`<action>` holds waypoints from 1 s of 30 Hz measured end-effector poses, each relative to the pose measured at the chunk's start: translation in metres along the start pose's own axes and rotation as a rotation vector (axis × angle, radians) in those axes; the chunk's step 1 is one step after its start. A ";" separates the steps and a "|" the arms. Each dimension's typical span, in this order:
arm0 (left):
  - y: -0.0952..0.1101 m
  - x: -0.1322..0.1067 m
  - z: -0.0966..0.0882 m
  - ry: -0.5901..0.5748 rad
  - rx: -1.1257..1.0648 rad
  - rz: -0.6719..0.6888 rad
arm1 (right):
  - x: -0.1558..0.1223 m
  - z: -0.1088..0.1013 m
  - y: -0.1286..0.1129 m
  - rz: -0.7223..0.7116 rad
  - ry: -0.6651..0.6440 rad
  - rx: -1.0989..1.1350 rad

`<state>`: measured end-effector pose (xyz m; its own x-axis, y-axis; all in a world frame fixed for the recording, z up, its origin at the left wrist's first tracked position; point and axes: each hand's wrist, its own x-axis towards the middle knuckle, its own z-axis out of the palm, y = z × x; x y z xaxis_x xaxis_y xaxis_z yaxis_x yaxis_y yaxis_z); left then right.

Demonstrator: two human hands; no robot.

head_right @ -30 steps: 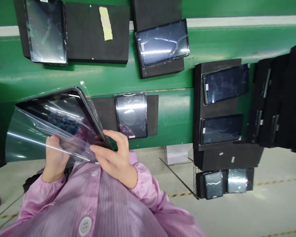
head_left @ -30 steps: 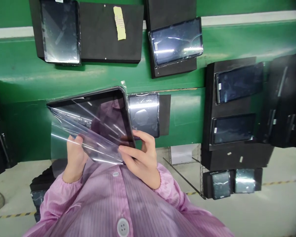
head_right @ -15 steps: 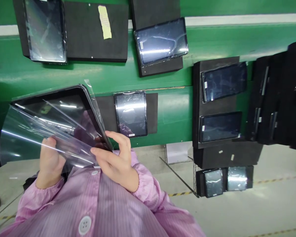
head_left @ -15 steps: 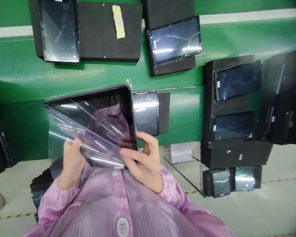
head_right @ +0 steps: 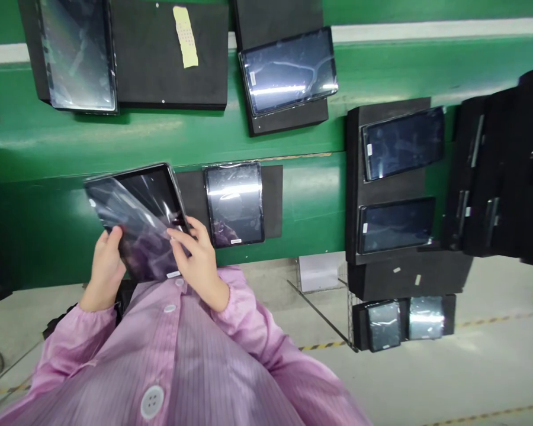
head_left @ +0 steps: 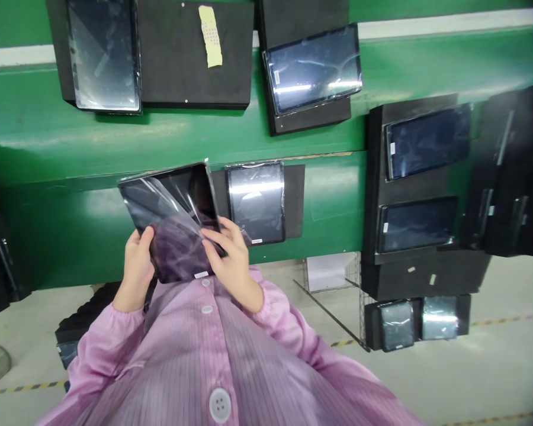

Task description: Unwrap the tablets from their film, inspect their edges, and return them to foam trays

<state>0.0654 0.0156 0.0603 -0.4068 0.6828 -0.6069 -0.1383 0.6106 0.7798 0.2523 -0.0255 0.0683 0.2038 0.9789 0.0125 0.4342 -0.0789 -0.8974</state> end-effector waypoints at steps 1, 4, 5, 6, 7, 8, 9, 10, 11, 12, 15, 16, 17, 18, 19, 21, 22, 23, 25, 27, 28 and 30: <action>-0.009 0.010 0.002 -0.006 -0.013 -0.041 | 0.002 0.010 0.013 0.044 -0.057 -0.017; -0.034 0.038 0.009 -0.024 -0.034 -0.087 | 0.010 0.035 0.043 0.155 -0.196 -0.063; -0.040 0.045 0.011 -0.031 -0.019 -0.064 | 0.012 0.040 0.048 0.178 -0.230 -0.081; -0.045 0.051 0.012 -0.038 0.004 -0.036 | 0.012 0.044 0.050 0.194 -0.260 -0.100; -0.048 0.057 0.012 -0.045 0.037 -0.007 | 0.012 0.046 0.051 0.204 -0.285 -0.118; -0.049 0.061 0.012 -0.053 0.083 0.023 | 0.010 0.048 0.049 0.212 -0.306 -0.133; -0.050 0.064 0.012 -0.059 0.143 0.059 | 0.008 0.049 0.047 0.220 -0.324 -0.147; -0.050 0.066 0.011 -0.062 0.220 0.103 | 0.005 0.049 0.044 0.228 -0.339 -0.157; -0.049 0.067 0.011 -0.064 0.310 0.153 | 0.003 0.048 0.042 0.235 -0.351 -0.165; -0.049 0.066 0.010 -0.060 0.405 0.207 | 0.001 0.047 0.041 0.237 -0.355 -0.172; -0.050 0.055 0.010 0.000 0.621 0.368 | 0.007 0.035 0.049 0.184 -0.285 -0.200; -0.053 0.049 0.011 0.030 0.670 0.420 | 0.015 0.028 0.056 0.150 -0.227 -0.219; -0.056 0.042 0.012 0.057 0.715 0.472 | 0.025 0.019 0.064 0.117 -0.155 -0.245; -0.060 0.034 0.014 0.072 0.763 0.525 | 0.038 0.008 0.075 0.087 -0.076 -0.276; -0.065 0.026 0.017 0.067 0.814 0.577 | 0.053 -0.005 0.086 0.065 -0.001 -0.312; -0.077 0.010 0.025 -0.002 0.915 0.673 | 0.087 -0.031 0.112 0.035 0.121 -0.384; -0.084 0.002 0.031 -0.073 0.963 0.716 | 0.105 -0.045 0.125 0.024 0.153 -0.416; -0.090 -0.006 0.036 -0.167 1.010 0.757 | 0.121 -0.057 0.137 0.010 0.165 -0.443; -0.100 -0.020 0.049 -0.383 1.094 0.828 | 0.148 -0.077 0.158 -0.015 0.083 -0.464; -0.107 -0.032 0.061 -0.558 1.151 0.879 | 0.165 -0.091 0.171 -0.038 -0.068 -0.447; -0.110 -0.037 0.066 -0.612 1.166 0.898 | 0.170 -0.095 0.174 -0.048 -0.122 -0.433; -0.114 -0.046 0.075 -0.669 1.174 0.924 | 0.171 -0.101 0.176 -0.065 -0.144 -0.410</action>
<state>0.1673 -0.0556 -0.0124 0.5273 0.8189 -0.2267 0.7649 -0.3414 0.5462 0.4522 0.1091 -0.0434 0.0532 0.9983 -0.0244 0.7607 -0.0564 -0.6467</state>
